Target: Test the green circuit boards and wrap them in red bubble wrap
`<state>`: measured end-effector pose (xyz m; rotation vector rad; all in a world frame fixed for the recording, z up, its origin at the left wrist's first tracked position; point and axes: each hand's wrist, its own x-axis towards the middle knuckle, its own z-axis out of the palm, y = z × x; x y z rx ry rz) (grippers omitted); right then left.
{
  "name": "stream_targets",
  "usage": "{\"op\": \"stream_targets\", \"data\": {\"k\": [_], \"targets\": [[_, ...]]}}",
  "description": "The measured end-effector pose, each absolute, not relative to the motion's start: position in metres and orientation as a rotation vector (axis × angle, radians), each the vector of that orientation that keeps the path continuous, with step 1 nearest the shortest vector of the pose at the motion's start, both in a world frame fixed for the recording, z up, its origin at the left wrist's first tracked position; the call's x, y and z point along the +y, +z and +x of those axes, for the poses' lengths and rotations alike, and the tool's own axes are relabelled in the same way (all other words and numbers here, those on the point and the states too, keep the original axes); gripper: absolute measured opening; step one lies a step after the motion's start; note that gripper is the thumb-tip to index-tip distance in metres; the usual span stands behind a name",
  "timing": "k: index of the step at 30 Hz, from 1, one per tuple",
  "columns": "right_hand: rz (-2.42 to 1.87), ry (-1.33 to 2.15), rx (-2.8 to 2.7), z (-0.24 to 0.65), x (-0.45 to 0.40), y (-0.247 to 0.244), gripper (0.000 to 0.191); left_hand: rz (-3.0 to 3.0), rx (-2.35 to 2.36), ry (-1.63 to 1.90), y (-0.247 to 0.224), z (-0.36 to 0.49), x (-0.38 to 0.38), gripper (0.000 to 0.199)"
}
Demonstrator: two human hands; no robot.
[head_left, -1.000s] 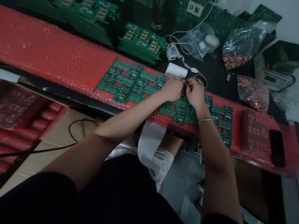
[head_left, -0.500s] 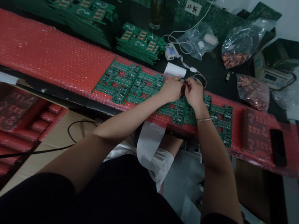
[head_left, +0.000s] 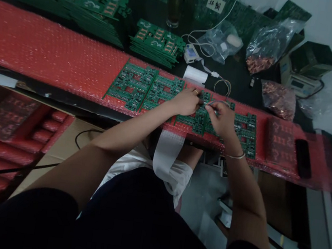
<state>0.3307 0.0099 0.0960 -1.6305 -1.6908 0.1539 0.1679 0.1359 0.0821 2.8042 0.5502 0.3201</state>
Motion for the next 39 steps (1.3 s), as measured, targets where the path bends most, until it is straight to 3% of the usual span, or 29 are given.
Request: {"op": "stream_targets", "data": {"k": [6, 14, 21, 26, 33, 39], "targets": [[-1.638, 0.108, -1.759, 0.315, -0.012, 0.075, 0.038, 2.551, 0.615, 0.620, 0.083, 0.137, 0.121, 0.051], [-1.593, 0.053, -1.805, 0.314, -0.011, 0.068, 0.032, 2.377, 0.762, 0.882, 0.090, 0.071, 0.055, 0.030], [-1.636, 0.057, -1.852, 0.317, -0.008, 0.063, 0.028, 2.417, 0.744, 0.820, 0.058, 0.049, 0.009, 0.016], [-1.649, 0.074, -1.827, 0.317, -0.007, 0.063, 0.027, 2.611, 0.636, 0.685, 0.022, 0.057, -0.002, 0.015], [-1.640, 0.081, -1.813, 0.317, -0.006, 0.062, 0.028, 2.792, 0.615, 0.945, -0.002, 0.061, -0.004, 0.020], [-1.665, 0.090, -1.807, 0.317, -0.007, 0.060, 0.025, 2.738, 0.518, 1.167, 0.006, 0.054, -0.013, 0.014]]}}
